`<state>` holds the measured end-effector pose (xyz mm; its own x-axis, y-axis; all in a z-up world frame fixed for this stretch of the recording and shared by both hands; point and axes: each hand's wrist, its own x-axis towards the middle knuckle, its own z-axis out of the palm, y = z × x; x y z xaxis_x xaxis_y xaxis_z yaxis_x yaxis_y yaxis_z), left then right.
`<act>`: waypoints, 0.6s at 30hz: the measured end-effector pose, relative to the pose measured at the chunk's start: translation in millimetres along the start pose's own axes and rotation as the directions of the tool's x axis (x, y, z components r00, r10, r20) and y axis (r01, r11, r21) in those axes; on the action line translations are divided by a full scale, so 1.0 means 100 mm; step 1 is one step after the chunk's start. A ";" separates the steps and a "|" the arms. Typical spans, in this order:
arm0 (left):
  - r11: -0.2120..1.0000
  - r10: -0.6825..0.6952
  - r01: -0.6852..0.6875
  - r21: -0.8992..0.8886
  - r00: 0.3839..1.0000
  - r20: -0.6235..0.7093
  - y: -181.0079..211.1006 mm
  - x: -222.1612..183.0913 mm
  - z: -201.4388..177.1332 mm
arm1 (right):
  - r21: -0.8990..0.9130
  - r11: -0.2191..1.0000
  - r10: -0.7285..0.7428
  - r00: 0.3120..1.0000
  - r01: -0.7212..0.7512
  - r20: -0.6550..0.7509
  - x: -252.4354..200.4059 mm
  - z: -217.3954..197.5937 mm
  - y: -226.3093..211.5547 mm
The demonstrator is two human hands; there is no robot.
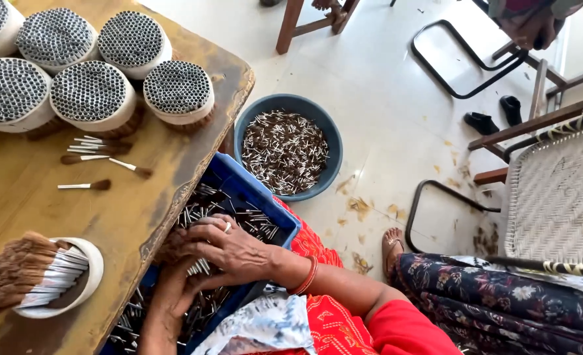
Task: The recorder is sorting and assembling metal pins and bristle components into circular brush housings as part of a manufacturing process.
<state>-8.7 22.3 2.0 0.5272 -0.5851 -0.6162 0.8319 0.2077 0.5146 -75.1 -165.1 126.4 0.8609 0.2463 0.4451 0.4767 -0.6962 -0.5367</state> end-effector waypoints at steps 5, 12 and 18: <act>0.968 -0.048 0.043 0.249 0.999 0.017 -0.18 0.04 -0.15 | 0.100 0.995 -0.014 0.983 -0.005 0.182 -0.14 0.27 0.17; 0.677 0.353 -0.332 0.657 0.929 0.106 -0.13 0.09 -0.12 | 0.159 0.986 -0.054 0.997 0.046 0.049 -0.24 0.32 0.20; 0.446 0.485 -0.334 0.831 0.870 0.090 0.07 -0.11 0.37 | 0.065 0.994 0.082 0.996 -0.085 0.044 -0.23 0.27 0.24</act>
<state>-14.8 0.7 34.4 0.8465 -0.4786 -0.2333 0.0510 -0.3632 0.9303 -78.8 -169.2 83.4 0.9040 0.2176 0.3679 0.4126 -0.6693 -0.6179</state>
